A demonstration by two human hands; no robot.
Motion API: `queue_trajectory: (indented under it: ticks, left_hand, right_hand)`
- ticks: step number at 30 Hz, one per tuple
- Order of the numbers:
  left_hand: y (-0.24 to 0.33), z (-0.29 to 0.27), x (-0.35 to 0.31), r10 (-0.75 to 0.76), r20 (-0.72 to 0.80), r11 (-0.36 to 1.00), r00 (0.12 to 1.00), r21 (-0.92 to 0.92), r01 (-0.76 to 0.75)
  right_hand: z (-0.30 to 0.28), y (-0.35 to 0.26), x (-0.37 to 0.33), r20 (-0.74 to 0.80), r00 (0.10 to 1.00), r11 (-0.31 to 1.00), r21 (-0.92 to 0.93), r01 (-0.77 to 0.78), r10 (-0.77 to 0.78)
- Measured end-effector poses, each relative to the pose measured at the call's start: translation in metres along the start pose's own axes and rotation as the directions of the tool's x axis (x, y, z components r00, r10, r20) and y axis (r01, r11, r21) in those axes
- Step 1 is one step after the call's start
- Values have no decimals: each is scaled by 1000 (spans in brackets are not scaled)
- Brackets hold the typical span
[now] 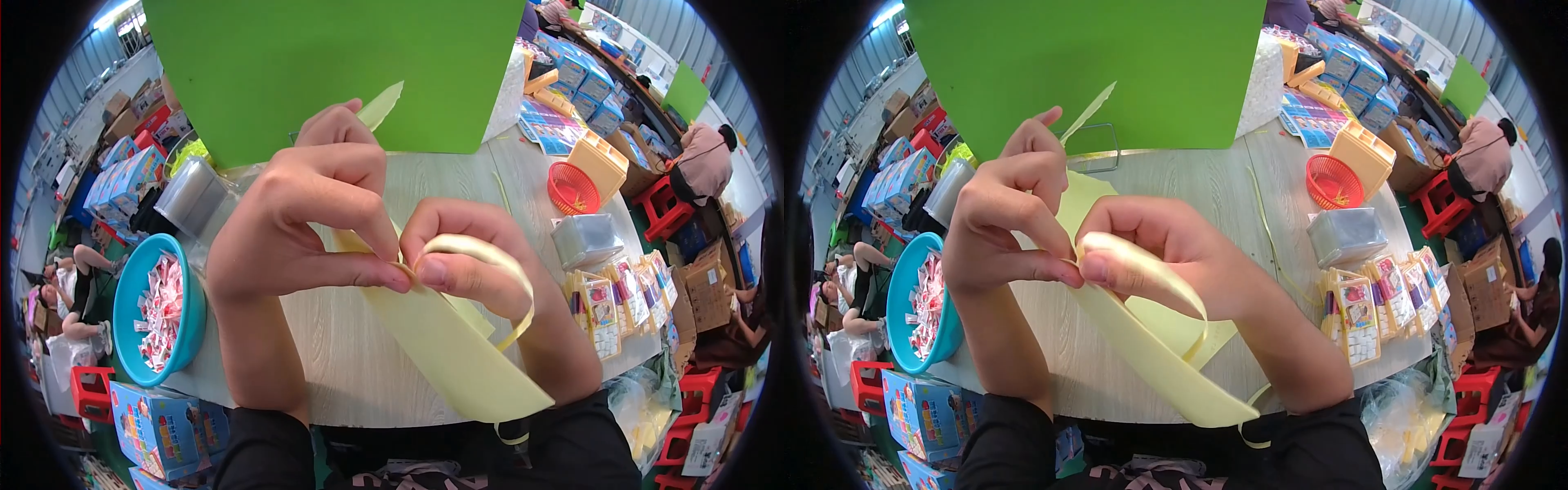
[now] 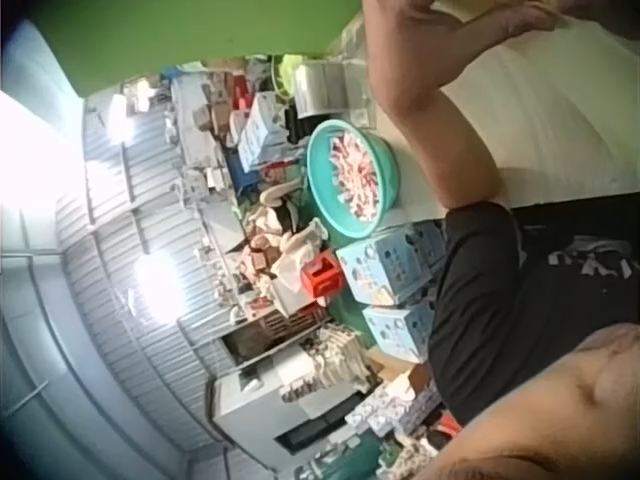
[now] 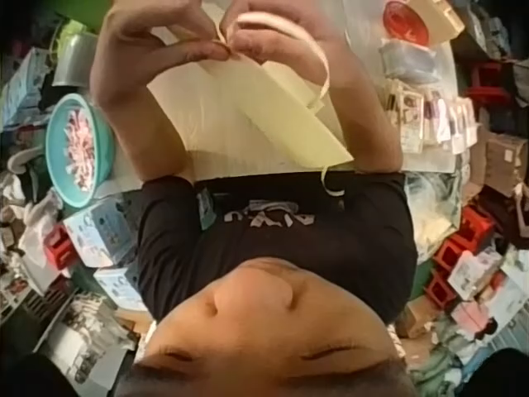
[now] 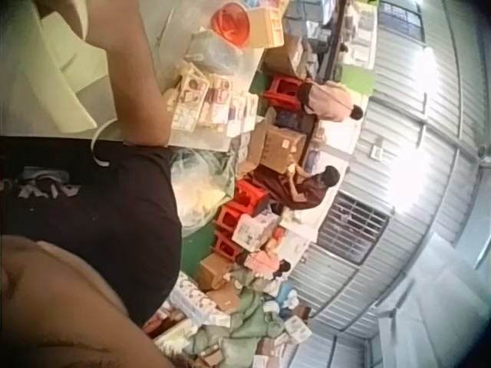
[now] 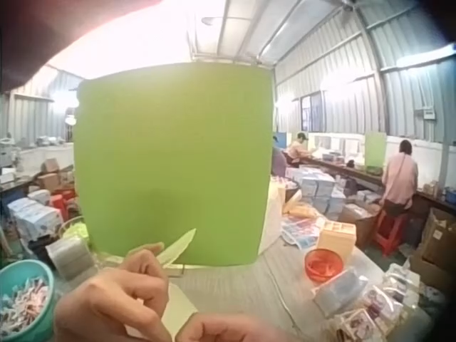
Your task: Peeling a thin adhesive or paper strip from the edge of a large yellow sheet.
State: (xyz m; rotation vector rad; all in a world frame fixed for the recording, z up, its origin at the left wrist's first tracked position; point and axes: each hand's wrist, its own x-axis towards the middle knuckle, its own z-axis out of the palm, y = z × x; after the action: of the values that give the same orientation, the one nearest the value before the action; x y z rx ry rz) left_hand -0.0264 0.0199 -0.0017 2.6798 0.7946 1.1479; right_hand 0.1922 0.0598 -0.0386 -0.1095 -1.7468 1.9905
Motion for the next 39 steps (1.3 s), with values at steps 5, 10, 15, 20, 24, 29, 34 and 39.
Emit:
queue_trajectory:
  ticks: [5, 10, 15, 20, 24, 29, 34, 39]
  left_hand:
    - [4, 0, 3, -16, 1, 1000, 1000, -14, 16]
    - [-1, -5, 0, -25, 7, 999, 1000, -23, 26]
    - [-1, -2, 0, -46, 10, 998, 999, -36, 47]
    - [-2, -3, -1, -47, 25, 998, 999, -44, 48]
    - [-3, -4, -1, -56, 30, 998, 998, -40, 57]
    - [-7, -9, -5, -54, 8, 997, 998, -53, 55]
    - [-7, -9, -6, -67, -6, 996, 998, -67, 66]
    - [-10, -10, -9, -79, -4, 997, 997, -12, 79]
  right_hand:
    - [5, 8, 0, 7, 991, 988, 80, 129, -130]
    - [7, 13, -4, -94, 962, 944, -235, 230, -258]
    - [5, 1, -1, -68, 991, 992, -67, 108, -113]
    - [2, 1, -2, 60, 998, 998, -57, 16, -12]
    - [0, 6, -1, 99, 993, 998, -17, 59, -57]
    - [8, 5, -4, 3, 948, 897, -322, 303, -319]
    - [7, -3, -5, -60, 993, 982, -167, 91, -102]
    - [2, 2, -2, 69, 997, 998, -45, 41, -38]
